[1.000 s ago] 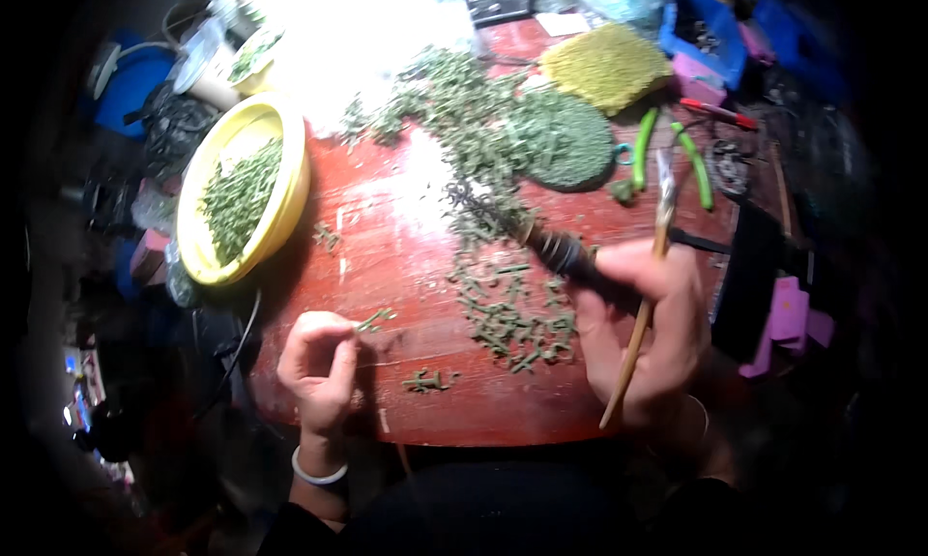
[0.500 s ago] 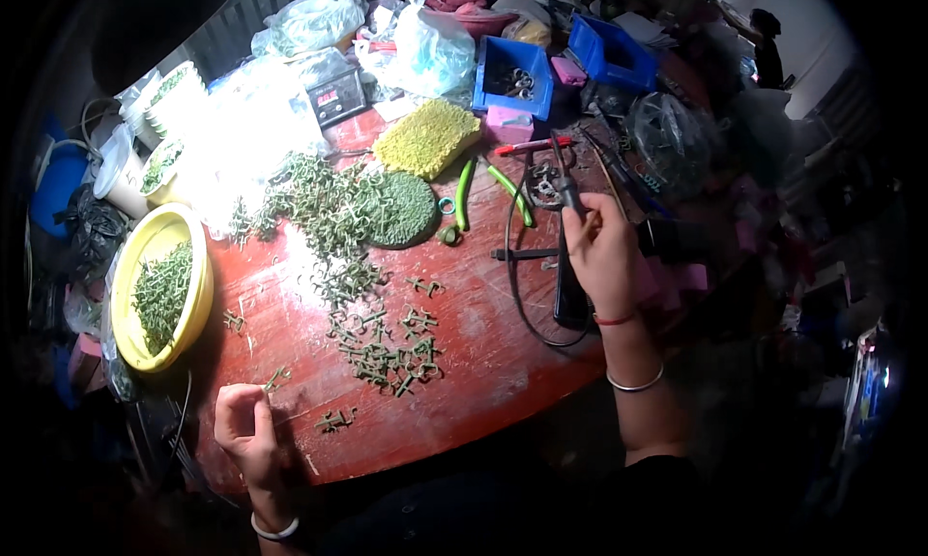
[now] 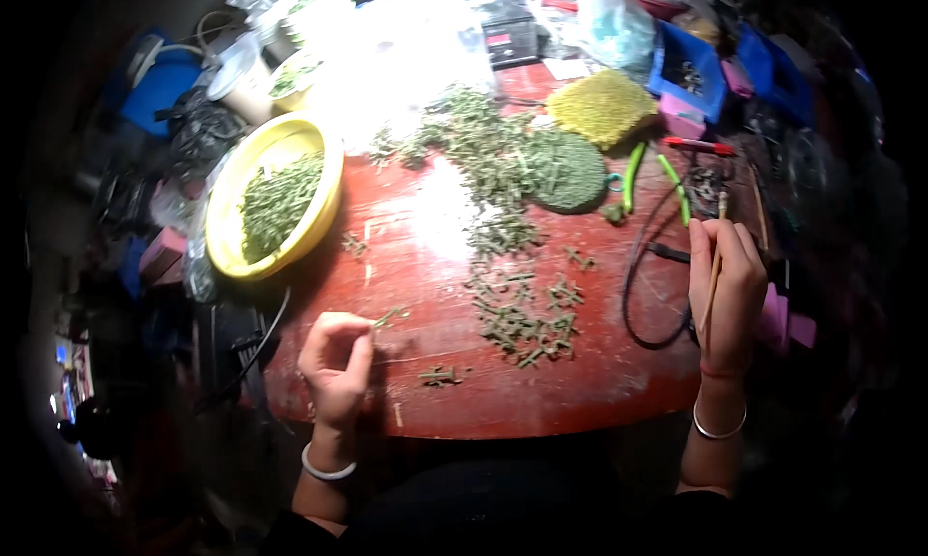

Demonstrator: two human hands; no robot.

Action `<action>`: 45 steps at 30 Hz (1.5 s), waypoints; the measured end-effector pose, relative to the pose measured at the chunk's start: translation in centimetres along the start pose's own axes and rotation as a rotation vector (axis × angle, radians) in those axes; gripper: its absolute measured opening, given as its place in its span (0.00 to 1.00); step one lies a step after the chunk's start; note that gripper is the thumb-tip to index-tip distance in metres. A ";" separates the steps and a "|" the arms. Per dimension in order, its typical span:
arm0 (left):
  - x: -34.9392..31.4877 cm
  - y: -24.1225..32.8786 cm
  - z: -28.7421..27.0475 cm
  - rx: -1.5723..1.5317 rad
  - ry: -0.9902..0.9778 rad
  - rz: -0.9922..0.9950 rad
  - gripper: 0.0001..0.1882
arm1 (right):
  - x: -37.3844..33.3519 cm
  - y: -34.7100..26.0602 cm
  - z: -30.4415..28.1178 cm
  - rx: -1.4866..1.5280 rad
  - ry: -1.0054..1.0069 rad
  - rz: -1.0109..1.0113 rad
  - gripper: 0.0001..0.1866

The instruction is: The person assembles small green sprigs by hand using a brush and a heated soldering tool on a cluttered workbench.

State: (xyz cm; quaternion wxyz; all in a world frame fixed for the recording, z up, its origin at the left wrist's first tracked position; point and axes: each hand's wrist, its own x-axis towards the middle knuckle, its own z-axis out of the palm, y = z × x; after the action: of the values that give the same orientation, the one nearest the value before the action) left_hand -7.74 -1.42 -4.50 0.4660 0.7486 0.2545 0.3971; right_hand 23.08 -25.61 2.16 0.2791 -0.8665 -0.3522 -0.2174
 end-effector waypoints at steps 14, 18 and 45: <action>7.5 4.6 4.4 -0.113 -0.272 -0.017 0.12 | -0.4 -7.1 3.3 0.735 -0.330 -0.269 0.17; 7.2 2.6 5.4 -0.228 -0.261 -0.026 0.11 | -0.4 -6.8 4.6 0.947 -0.298 -0.230 0.23; 6.7 2.2 5.1 -0.565 -0.277 -0.476 0.09 | -1.0 -7.7 5.3 0.804 -0.199 -0.479 0.14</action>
State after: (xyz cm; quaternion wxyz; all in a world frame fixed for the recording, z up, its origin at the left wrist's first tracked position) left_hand 0.28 0.09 -1.39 0.7627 0.5572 0.2365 0.2276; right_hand 17.74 -18.18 0.14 0.4991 -0.6010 -0.6231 -0.0383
